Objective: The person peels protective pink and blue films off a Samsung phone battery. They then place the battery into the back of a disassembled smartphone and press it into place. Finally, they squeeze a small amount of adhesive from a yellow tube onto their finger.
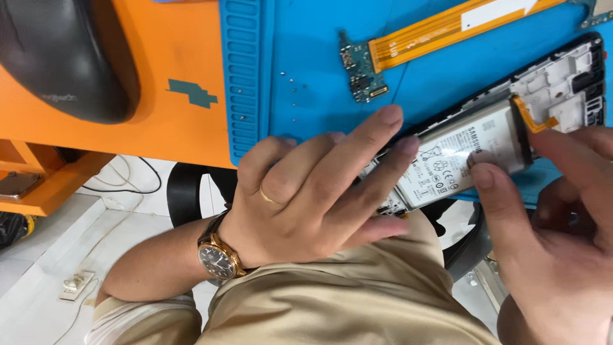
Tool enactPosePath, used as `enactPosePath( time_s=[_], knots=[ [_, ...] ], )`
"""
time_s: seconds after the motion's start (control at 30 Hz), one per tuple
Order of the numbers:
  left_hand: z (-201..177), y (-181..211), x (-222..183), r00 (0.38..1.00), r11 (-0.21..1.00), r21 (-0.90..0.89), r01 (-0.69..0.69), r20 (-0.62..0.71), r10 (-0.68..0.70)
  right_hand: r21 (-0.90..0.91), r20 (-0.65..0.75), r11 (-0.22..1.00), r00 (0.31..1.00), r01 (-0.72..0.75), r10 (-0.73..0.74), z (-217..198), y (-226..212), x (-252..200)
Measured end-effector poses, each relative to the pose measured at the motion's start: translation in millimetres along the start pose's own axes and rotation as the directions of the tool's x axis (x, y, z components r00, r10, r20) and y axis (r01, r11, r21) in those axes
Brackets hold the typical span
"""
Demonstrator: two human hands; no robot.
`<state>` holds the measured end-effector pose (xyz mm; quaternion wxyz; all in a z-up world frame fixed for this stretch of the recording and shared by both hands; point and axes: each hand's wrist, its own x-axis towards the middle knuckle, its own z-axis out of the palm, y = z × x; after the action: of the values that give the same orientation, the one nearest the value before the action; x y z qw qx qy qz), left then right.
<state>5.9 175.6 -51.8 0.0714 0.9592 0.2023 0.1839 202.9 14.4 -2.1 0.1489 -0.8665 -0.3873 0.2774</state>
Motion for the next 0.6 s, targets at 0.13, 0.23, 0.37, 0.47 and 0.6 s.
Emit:
enactPosePath(
  time_s=[0.13,0.23,0.37,0.47,0.6],
  knots=[
    [3.1,0.0,-1.6,0.999,0.999,0.041,-0.024,0.042,0.023,-0.003,0.004,0.994,0.994,0.112,-0.112,-6.0,1.8,3.8],
    [1.8,2.9,-3.4,0.997,0.997,0.071,-0.017,0.08,0.011,-0.017,-0.023,0.972,0.972,0.235,-0.235,-3.4,21.7,5.4],
    [3.8,2.6,-0.8,0.998,0.999,0.048,-0.007,0.055,0.004,-0.039,0.016,0.964,0.965,0.262,-0.262,-4.6,25.8,10.0],
    [4.0,1.9,0.6,0.998,0.999,0.045,-0.014,0.054,0.011,-0.023,0.006,0.947,0.948,0.32,-0.32,-4.2,32.8,9.3],
    [5.6,1.7,0.2,0.999,0.999,0.038,-0.015,0.044,0.013,-0.027,0.004,0.94,0.94,0.341,-0.341,-4.7,34.6,8.4]
  ],
)
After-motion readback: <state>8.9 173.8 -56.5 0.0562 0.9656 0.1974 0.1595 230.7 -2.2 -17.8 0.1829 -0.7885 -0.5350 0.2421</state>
